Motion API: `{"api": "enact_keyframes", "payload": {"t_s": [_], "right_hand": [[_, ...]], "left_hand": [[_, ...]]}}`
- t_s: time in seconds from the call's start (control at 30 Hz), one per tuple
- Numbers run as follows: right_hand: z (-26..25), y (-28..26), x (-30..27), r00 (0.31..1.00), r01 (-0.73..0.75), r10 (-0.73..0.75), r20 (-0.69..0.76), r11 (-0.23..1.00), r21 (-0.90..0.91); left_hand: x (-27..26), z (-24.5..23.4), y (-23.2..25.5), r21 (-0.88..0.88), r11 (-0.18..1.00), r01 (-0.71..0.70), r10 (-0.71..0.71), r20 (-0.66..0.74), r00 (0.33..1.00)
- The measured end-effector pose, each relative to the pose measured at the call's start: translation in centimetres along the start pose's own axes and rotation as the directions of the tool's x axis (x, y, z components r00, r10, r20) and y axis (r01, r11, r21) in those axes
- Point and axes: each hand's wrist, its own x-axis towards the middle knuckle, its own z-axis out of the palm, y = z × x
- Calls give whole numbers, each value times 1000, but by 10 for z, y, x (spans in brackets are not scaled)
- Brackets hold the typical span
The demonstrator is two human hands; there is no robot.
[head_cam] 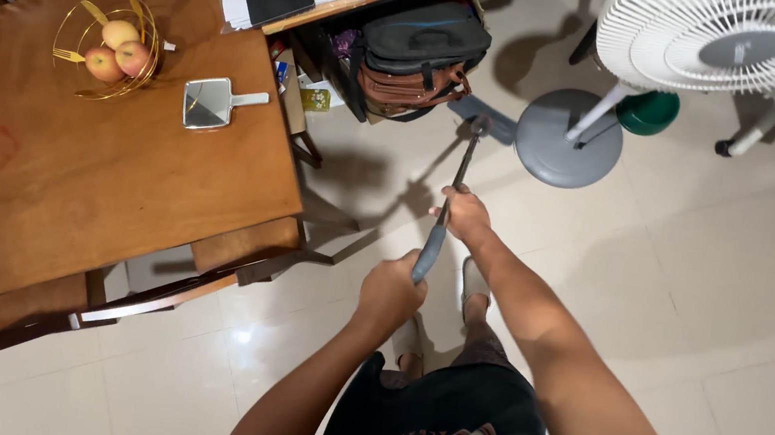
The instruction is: Mop the tiled floor in a home environment.
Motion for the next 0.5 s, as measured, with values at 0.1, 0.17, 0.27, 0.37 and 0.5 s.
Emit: {"api": "enact_keyframes", "payload": {"t_s": [0.1, 0.17, 0.27, 0.37, 0.5], "right_hand": [[-33, -3, -2, 999, -35, 29, 42, 985, 167], [-55, -3, -2, 999, -46, 40, 34, 974, 220], [-63, 28, 25, 1000, 18, -15, -17, 975, 220], [-72, 53, 67, 998, 58, -58, -5, 988, 142], [-20, 109, 104, 982, 186, -182, -60, 979, 85]], "left_hand": [[46, 14, -3, 132, 989, -66, 62, 38, 997], [77, 20, 1, 145, 987, -72, 61, 80, 995], [120, 28, 15, 157, 985, -70, 51, 121, 991], [156, 37, 28, 142, 989, -33, 20, 89, 996], [168, 44, 34, 62, 997, -39, 37, 33, 999]]}}
